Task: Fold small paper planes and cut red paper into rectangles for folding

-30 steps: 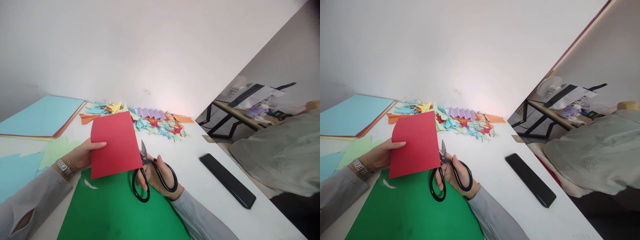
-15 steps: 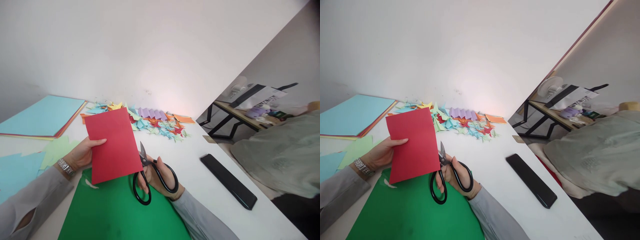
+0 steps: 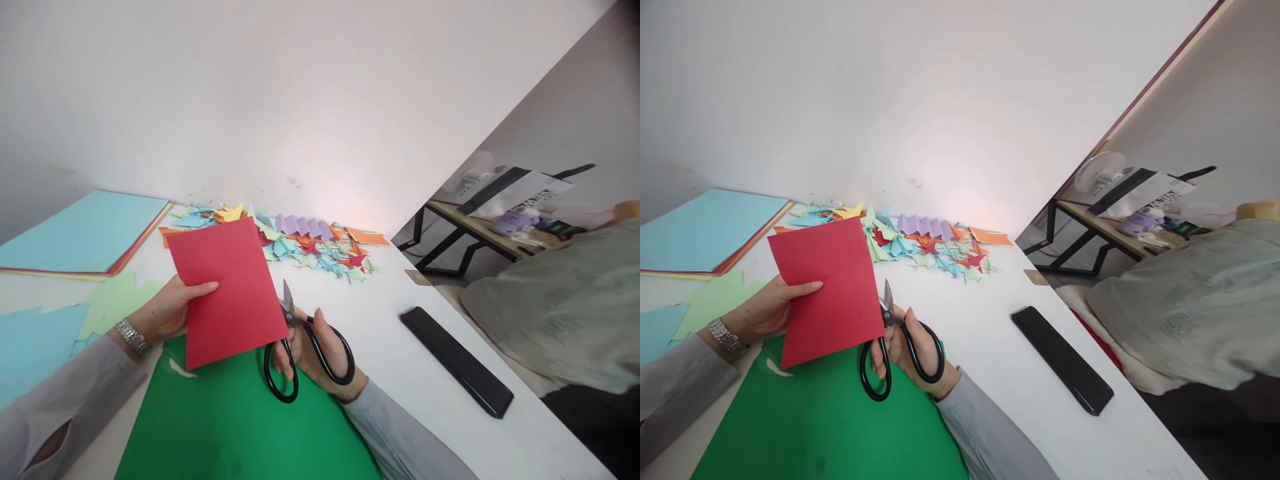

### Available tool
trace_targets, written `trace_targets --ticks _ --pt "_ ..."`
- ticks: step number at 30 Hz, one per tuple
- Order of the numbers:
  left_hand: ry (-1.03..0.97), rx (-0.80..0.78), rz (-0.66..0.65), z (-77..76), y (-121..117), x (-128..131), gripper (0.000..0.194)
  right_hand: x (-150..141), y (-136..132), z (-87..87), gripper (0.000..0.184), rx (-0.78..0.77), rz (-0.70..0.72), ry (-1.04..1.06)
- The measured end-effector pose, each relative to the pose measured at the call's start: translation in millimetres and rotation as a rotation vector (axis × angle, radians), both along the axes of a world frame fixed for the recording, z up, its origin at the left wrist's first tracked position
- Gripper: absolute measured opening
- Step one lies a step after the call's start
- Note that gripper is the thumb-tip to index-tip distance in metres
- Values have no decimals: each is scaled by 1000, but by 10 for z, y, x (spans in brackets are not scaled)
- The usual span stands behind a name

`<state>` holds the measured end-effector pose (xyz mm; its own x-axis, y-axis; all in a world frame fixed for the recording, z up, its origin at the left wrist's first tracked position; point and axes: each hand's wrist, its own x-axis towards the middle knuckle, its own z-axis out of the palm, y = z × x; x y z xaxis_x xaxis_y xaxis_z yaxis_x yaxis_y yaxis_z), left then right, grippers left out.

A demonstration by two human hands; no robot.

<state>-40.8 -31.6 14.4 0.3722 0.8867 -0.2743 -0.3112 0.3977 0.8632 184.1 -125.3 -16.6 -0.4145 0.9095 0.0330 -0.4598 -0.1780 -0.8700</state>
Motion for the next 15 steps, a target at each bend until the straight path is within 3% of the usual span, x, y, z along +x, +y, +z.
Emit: trace_targets --ticks 15 --pt "-41 24 22 -35 27 -6 60 -26 4 -3 59 4 -81 19"
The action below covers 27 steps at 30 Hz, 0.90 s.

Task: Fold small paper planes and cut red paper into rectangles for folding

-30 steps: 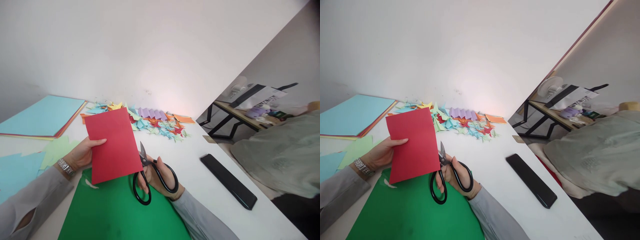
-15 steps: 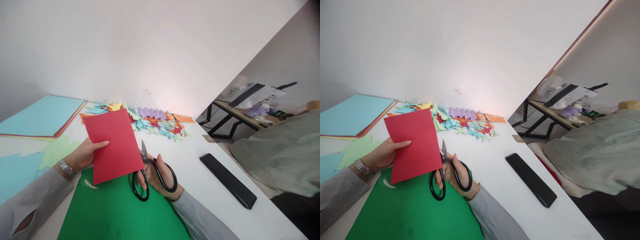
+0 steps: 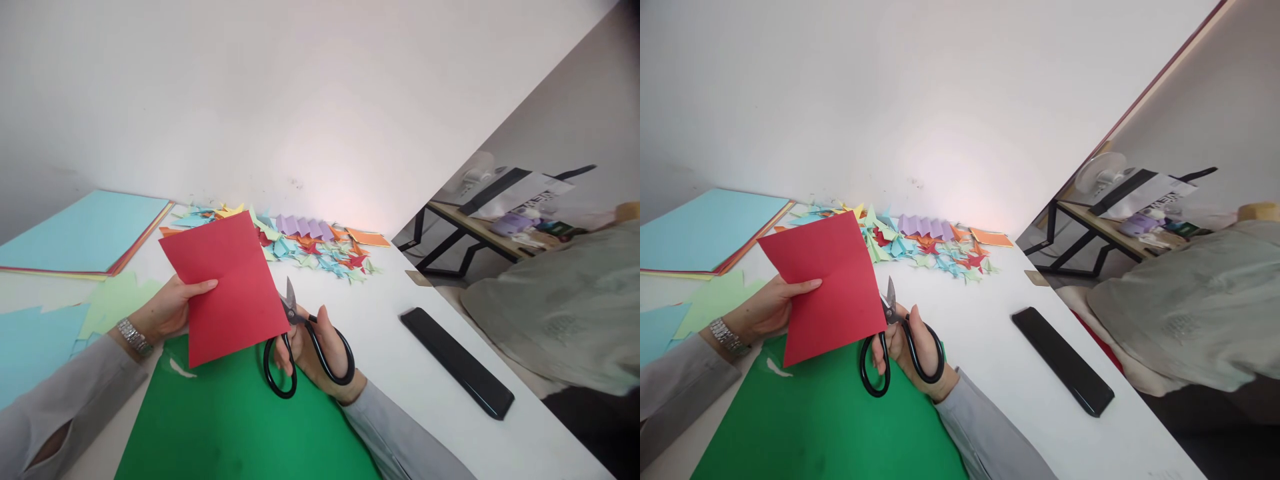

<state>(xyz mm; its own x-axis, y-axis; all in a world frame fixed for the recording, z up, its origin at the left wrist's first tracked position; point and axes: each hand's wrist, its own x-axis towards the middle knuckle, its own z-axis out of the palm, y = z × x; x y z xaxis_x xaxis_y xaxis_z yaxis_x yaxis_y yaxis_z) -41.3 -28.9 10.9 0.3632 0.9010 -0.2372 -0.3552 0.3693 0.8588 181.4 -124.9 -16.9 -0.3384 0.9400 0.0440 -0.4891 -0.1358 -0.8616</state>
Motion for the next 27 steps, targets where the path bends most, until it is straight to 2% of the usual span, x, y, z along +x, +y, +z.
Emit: trace_targets --ticks 6,9,15,22,27 --pt "41 -23 -46 44 -17 -22 50 63 3 14 67 -23 169 20" --pt "71 -35 -76 65 -32 -17 43 75 8 16 69 -11 205 35" --pt "72 -15 -66 47 -30 -6 43 51 8 7 65 -1 172 47" --pt "56 -36 -24 41 -23 7 50 14 16 -29 60 11 61 75" --pt "43 -40 -20 41 -18 7 51 18 8 -31 60 9 55 78"
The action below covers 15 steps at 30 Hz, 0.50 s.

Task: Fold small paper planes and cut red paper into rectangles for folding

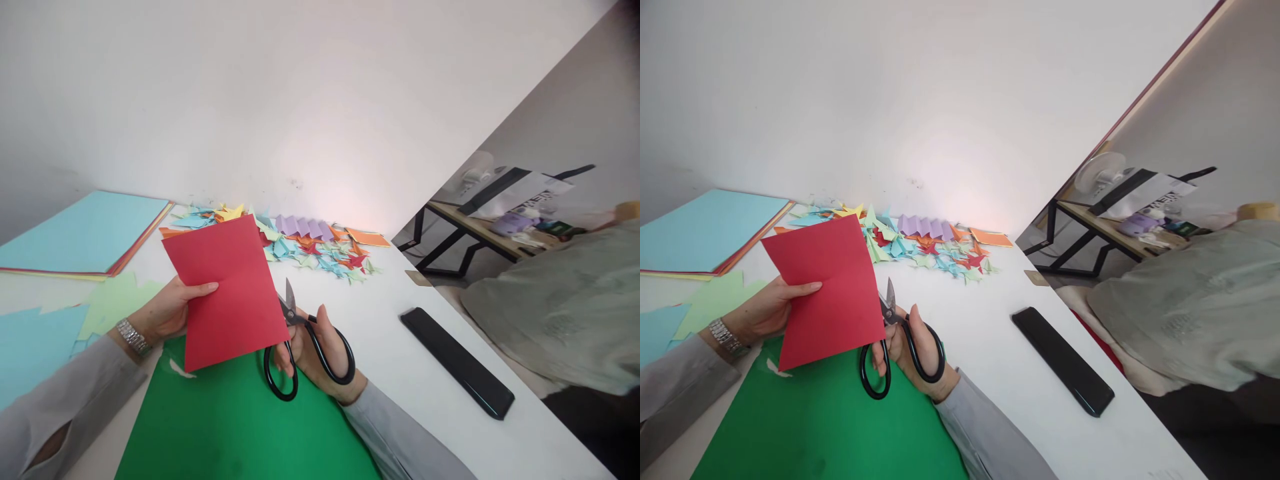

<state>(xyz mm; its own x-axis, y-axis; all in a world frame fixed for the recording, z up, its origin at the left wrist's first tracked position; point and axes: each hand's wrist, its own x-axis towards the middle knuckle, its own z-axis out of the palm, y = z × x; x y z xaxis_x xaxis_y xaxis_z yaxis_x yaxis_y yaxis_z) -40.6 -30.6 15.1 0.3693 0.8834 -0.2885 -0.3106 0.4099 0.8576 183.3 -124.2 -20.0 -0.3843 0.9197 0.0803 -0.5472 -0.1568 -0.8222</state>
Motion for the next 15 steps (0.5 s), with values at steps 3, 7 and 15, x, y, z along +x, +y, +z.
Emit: trace_targets --ticks 3,7,15 --pt "4 1 -12 0 1 -12 48 19 -4 12 63 -26 35 -30" --pt "31 -4 -68 7 -7 -25 42 26 -2 28 68 -20 82 -52" --pt "46 19 -87 -21 1 -21 40 -4 11 -8 63 8 59 -12"
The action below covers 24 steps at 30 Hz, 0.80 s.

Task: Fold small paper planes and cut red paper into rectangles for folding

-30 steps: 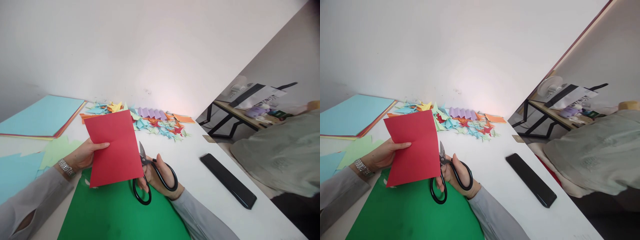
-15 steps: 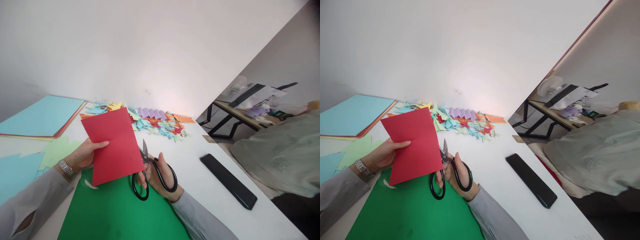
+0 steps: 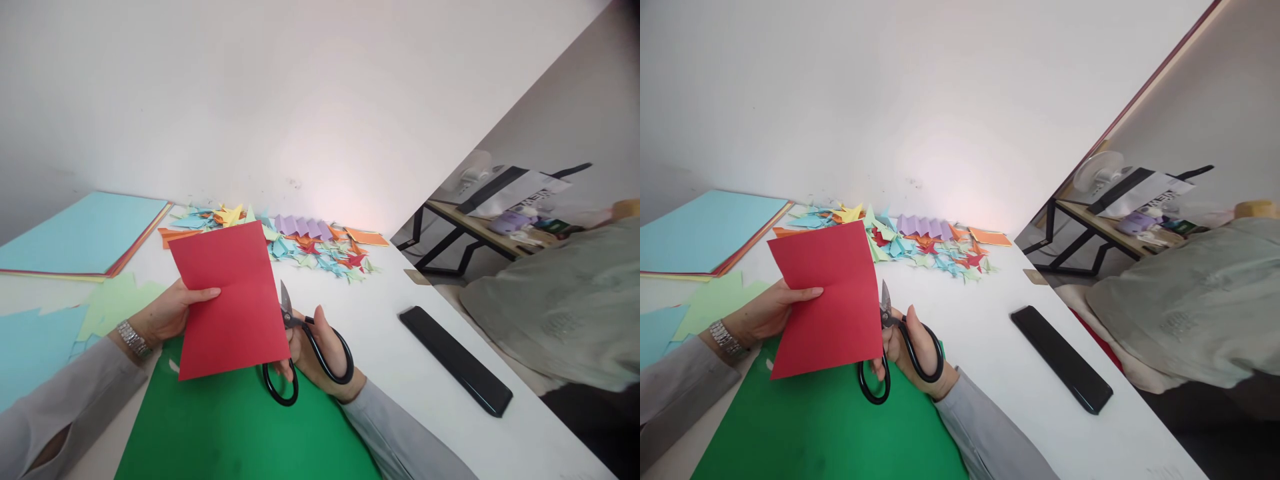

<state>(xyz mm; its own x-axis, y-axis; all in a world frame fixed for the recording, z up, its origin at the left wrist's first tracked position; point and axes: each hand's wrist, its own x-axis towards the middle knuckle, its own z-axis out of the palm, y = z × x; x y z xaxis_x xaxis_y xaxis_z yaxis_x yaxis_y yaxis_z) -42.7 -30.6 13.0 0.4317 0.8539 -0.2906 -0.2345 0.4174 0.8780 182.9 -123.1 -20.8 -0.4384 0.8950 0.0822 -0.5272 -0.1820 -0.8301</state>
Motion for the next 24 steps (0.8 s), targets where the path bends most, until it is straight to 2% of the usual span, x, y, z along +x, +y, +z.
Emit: trace_targets --ticks 7,13,19,24 --pt "-13 -19 49 25 -14 14 44 -19 -16 37 66 -50 -131 -55" --pt "-1 -43 39 28 -9 -2 40 -11 -20 46 67 -26 -78 -62" --pt "-21 -95 -82 46 -8 -25 35 10 -4 31 72 -17 -44 -69" --pt "-54 -160 -26 83 1 -38 26 39 3 52 79 -36 4 -98"
